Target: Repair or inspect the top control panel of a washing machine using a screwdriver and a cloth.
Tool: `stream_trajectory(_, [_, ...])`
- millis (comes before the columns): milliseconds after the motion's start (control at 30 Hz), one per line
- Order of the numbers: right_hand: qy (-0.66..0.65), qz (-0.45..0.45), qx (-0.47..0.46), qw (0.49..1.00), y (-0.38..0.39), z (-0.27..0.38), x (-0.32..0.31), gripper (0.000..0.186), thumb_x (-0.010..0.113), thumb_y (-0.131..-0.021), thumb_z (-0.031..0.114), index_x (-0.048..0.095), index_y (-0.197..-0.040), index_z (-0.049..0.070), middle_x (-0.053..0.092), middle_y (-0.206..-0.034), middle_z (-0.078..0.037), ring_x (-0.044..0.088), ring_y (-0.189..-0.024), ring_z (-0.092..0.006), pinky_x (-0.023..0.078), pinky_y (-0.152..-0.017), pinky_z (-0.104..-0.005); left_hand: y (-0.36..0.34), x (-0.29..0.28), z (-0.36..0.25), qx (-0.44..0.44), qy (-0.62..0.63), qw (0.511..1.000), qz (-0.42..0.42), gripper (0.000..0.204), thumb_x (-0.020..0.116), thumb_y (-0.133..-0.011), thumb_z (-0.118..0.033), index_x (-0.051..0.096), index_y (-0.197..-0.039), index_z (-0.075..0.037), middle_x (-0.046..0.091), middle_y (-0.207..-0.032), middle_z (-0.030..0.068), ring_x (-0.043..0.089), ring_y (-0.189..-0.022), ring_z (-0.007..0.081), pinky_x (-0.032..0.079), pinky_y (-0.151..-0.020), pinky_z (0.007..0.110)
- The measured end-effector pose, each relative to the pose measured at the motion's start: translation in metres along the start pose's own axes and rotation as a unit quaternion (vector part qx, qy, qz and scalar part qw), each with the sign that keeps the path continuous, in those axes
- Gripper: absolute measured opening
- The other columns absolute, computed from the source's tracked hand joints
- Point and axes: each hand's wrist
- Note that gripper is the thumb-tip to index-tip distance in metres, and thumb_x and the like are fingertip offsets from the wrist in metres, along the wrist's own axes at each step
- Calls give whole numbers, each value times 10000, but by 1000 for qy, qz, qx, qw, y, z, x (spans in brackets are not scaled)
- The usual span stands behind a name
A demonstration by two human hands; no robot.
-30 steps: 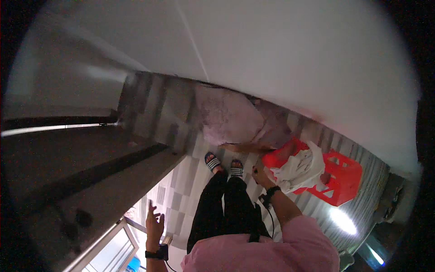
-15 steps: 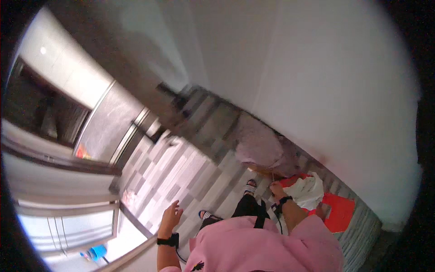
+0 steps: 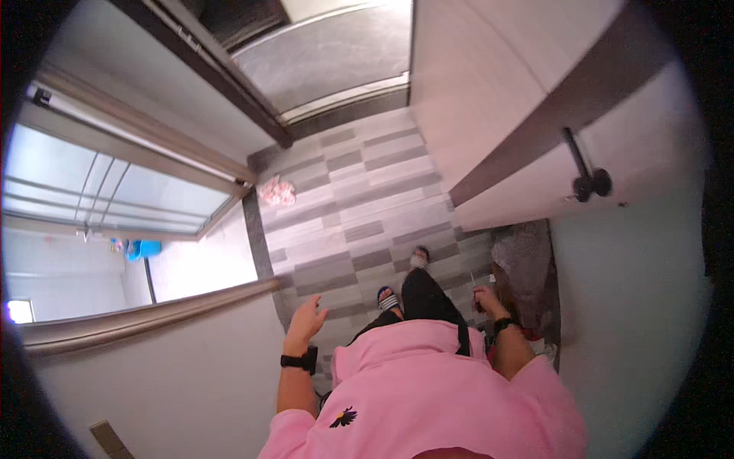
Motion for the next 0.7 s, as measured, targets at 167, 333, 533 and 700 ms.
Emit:
stream_trajectory(167, [94, 15, -10, 995, -34, 117, 42, 288, 473, -809, 50, 512, -1093, 35, 532, -771, -74, 474, -532, -172, 376, -457, -338, -54, -34, 9, -50, 28, 998, 5, 530, 617, -821, -248, 478, -1283, -27, 608, -1127, 217, 554, -1076, 377, 439, -910, 425])
stream_trajectory(333, [132, -1, 10, 991, -97, 208, 65, 252, 488, -818, 66, 509, -1067, 34, 523, -740, -79, 474, -514, -173, 381, -446, -342, -134, -84, 1, -84, 33, 996, 0, 523, 601, -825, -275, 490, -1276, -34, 608, -1134, 212, 561, -1066, 376, 442, -908, 422])
stream_trajectory(533, [91, 22, 32, 995, -147, 343, 90, 204, 520, -863, 128, 530, -1051, 49, 501, -713, -69, 441, -502, -165, 342, -443, -340, -273, -192, -70, -41, 1, 999, 0, 361, 572, -829, -297, 609, -1029, 2, 645, -963, 214, 603, -938, 376, 468, -825, 432])
stream_trajectory(700, [39, 2, 10, 999, -174, 460, 111, 199, 506, -837, 118, 525, -1027, 65, 511, -723, -71, 454, -510, -174, 367, -458, -341, -405, -252, -119, -12, -20, 998, 50, 293, 541, -841, -284, 639, -832, -8, 642, -841, 225, 610, -833, 393, 464, -740, 458])
Point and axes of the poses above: each hand's wrist, its own y-axis away from the middle knuckle, its own x-axis out of the palm, z = x × y
